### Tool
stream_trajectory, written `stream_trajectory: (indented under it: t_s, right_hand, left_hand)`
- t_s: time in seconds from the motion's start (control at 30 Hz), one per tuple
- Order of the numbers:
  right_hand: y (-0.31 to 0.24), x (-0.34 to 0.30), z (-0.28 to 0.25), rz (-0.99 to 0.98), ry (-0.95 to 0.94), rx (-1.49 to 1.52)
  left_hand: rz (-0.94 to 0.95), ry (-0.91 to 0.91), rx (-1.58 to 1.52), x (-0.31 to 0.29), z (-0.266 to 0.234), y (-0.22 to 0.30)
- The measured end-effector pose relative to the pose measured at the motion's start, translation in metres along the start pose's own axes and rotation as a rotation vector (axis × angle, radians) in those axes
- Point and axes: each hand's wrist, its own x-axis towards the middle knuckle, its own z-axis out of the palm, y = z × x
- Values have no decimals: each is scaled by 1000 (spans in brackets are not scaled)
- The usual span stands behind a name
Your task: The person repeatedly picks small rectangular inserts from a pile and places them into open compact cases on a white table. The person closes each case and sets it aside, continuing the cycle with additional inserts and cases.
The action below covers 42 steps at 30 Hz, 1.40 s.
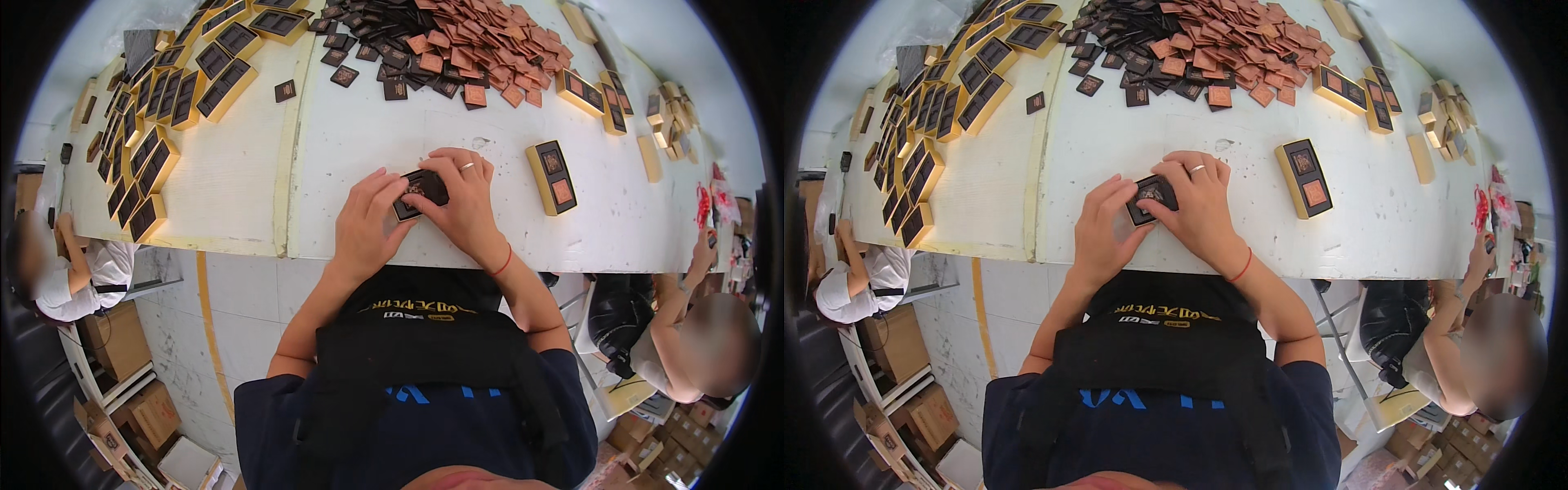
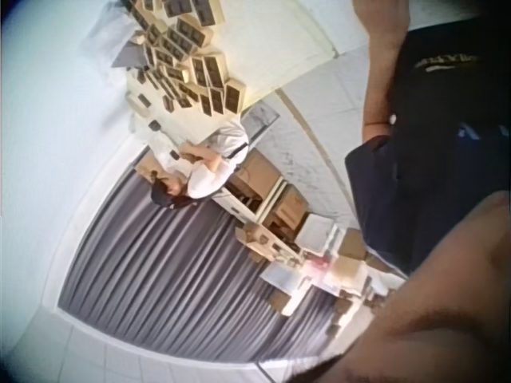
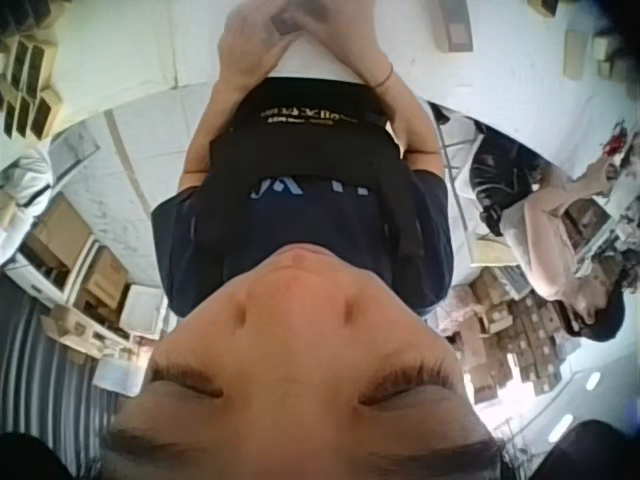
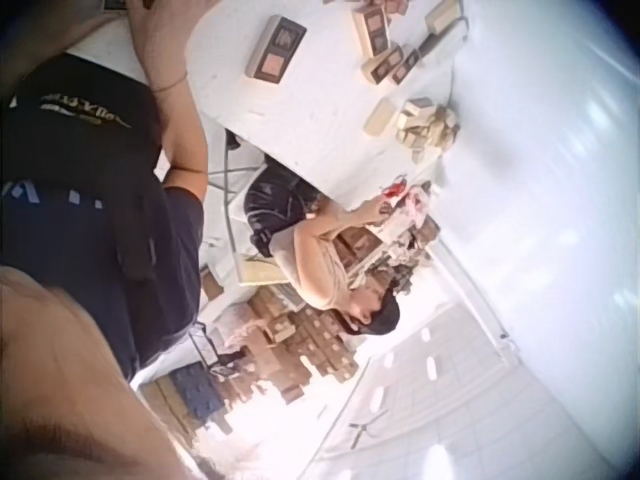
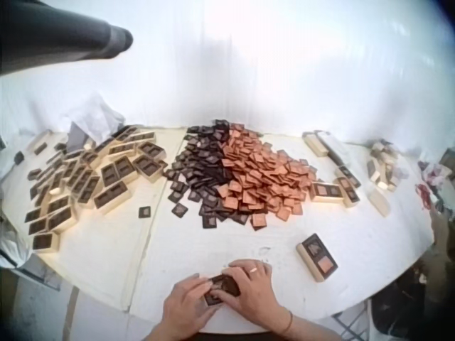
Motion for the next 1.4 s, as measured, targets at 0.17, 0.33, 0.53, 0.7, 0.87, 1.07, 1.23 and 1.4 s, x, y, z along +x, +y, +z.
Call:
stream_trajectory:
  t_s: [0.17, 0.33, 0.53, 0.7, 0.87, 1.07, 1.23, 1.4]
  right_hand:
    - [5, 10, -22, -105, -70, 19]
    - [81, 66, -37, 214, 168, 95]
    - [127, 84, -6, 377, 172, -105]
    - [97, 63, -29, 291, 232, 310]
    - [28, 15, -51, 195, -153, 395]
    - [32, -2, -36, 72, -86, 193]
    - [41, -11, -28, -191, -92, 3]
    - [20, -51, -52, -182, -204, -328]
  left_hand:
    - [127, -42, 125, -2, 1, -4]
    - [146, -111, 255, -2, 2, 1]
    - [160, -71, 202, 4, 3, 4]
    - [134, -48, 186, -1, -1, -1]
    - [107, -28, 150, 0, 1, 0]
    - [92, -32, 113, 2, 0, 2]
    - [86, -64, 64, -2, -3, -2]
    - [51, 176, 220, -3, -68, -43]
